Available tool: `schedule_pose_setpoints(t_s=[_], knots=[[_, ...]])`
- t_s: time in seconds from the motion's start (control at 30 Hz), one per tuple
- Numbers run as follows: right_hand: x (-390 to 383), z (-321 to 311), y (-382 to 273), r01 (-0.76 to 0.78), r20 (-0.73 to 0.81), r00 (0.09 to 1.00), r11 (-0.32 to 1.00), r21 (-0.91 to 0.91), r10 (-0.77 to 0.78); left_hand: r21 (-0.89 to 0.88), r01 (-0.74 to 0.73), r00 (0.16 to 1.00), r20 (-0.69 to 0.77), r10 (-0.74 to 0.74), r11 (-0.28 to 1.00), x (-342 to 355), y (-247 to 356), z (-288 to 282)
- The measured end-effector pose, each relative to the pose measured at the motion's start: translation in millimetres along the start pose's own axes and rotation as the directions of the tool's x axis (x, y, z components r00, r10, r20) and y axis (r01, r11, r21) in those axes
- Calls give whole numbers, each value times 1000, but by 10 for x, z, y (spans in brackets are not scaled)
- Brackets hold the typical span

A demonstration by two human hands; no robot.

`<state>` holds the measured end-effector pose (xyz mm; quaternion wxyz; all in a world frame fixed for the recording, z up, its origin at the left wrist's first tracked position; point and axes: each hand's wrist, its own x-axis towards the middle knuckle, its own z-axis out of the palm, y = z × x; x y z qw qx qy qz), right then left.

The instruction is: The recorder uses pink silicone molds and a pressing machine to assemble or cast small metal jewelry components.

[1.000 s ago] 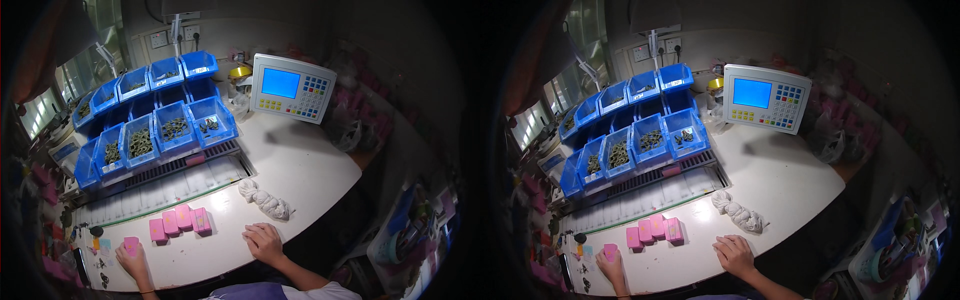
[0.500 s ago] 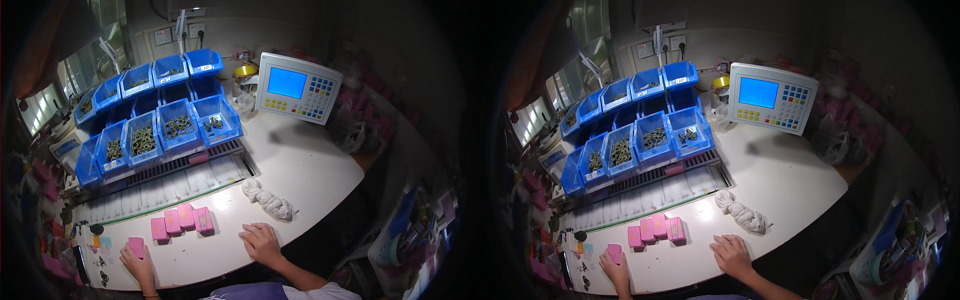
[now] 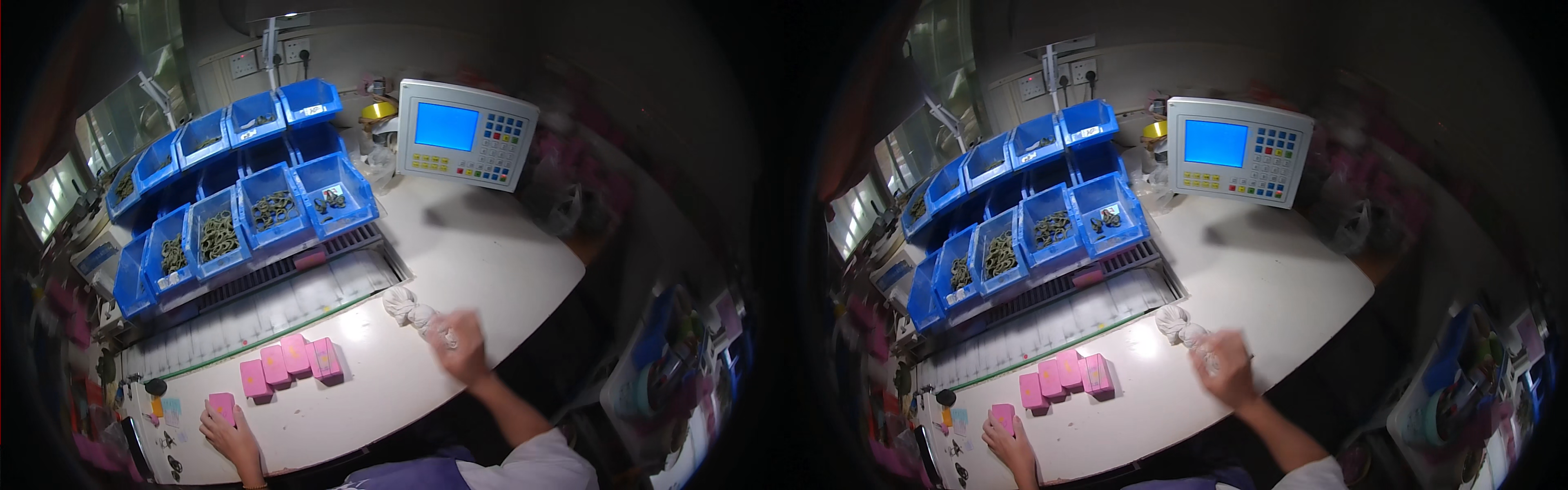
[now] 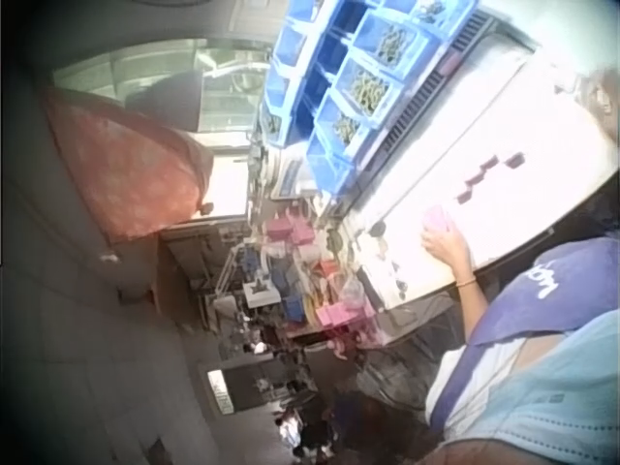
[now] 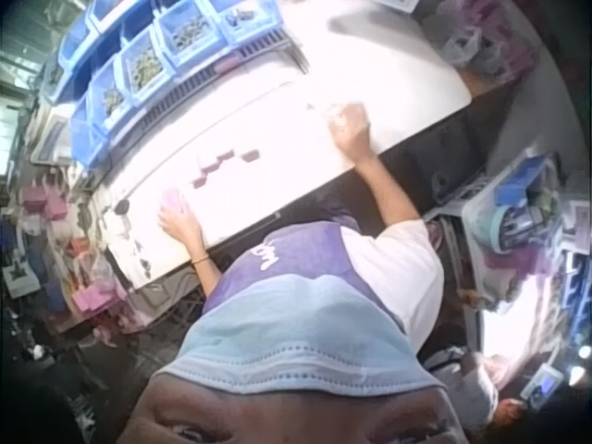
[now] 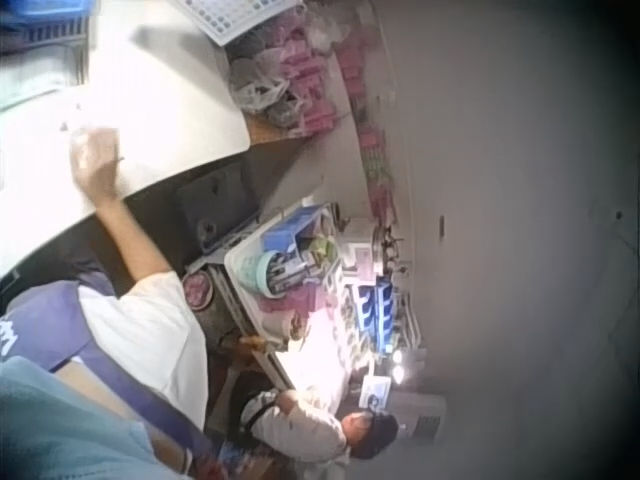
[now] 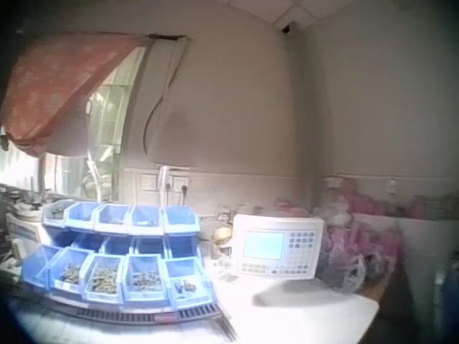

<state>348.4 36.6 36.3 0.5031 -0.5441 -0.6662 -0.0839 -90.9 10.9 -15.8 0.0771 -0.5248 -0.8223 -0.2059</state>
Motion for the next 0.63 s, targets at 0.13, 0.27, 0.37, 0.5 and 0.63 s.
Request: schedule_pose_setpoints(t_s=[0.13,0.27,0.37,0.5,0.63], knots=[[1002,-421,568,-134,-282,953,988,-74,108,7,23,1000,3,-23,1000,19,-10,-14],[1586,-612,1035,-193,-425,875,972,135,233,-29,-6,999,-32,5,1000,48,-50,79],[1585,-502,1001,-229,-380,871,942,246,311,-102,-5,996,-90,-5,995,47,-110,93],[923,-15,567,-139,-70,986,980,142,150,-252,-1,994,-107,-27,968,87,-210,114],[451,430,270,-165,158,980,934,318,119,-286,-59,995,-99,32,957,92,-201,94]])
